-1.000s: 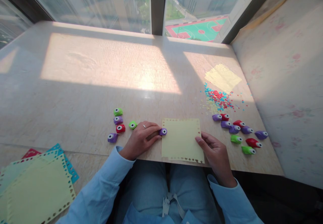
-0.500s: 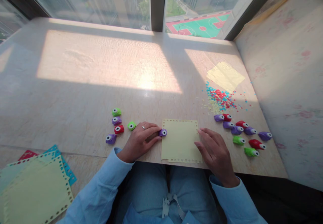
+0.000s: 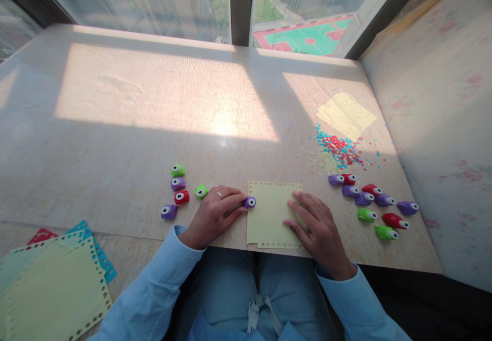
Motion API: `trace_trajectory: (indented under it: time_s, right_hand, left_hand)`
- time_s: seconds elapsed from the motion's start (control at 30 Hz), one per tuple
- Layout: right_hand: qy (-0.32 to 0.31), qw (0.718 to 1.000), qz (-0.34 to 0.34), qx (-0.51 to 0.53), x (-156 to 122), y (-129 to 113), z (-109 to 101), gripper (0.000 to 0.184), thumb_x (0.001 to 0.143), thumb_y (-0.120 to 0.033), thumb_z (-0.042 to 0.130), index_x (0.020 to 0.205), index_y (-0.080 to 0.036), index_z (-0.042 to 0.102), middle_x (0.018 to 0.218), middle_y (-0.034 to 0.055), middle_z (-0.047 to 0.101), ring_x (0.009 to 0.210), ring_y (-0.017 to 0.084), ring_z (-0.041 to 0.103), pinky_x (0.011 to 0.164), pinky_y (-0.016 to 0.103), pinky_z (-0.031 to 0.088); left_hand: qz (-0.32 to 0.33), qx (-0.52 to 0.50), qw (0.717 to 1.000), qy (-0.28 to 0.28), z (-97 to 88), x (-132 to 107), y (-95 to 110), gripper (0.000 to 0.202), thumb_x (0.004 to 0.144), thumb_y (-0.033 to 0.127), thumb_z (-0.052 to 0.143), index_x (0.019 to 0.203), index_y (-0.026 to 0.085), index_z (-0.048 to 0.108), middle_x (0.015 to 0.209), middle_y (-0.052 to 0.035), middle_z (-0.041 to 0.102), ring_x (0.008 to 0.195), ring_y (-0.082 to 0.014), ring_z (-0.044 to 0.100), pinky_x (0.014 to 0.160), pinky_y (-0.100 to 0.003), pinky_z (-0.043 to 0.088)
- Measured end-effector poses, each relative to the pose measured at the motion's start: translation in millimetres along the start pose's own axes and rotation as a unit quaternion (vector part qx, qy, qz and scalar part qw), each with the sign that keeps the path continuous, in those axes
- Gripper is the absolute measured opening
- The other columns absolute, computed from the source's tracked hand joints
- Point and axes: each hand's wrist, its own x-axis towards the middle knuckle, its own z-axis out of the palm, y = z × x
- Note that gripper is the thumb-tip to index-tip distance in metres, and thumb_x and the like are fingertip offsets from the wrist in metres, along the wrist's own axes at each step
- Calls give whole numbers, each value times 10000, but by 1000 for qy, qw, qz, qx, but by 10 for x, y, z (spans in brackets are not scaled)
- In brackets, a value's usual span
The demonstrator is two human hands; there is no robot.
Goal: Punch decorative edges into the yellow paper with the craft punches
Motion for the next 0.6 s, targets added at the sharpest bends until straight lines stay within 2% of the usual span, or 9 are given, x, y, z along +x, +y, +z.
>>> trace_trajectory:
  time_s: [0.2,0.37,0.6]
  right_hand:
    - [10,1000,2,15,2,7,-2,358,909,-346,619,1253,-248,632,1319,124,621,1245,300,552,1029,525,457]
    - [55,996,7,68,8,-2,-48,402,902,-293,637,1299,-249,588,1295,127,624,1219,292,565,1007,525,482]
    - [85,984,74,138,7,32,-99,289,923,-276,599,1209,-251,637,1225,106,650,1157,272,593,990,498,490]
  left_hand:
    - [-1,-1,1000,-4,-7,-6,3,242,883,272,654,1117,216,677,1026,-82,701,932,-208,635,825,-371,522]
    - [-4,-3,1000,-2,-13,-7,20,264,879,270,661,1134,204,656,1044,-87,697,952,-210,627,838,-382,525]
    - [-15,-14,1000,-6,-38,13,51,263,890,286,642,1139,202,651,1051,-87,696,956,-207,632,844,-371,525]
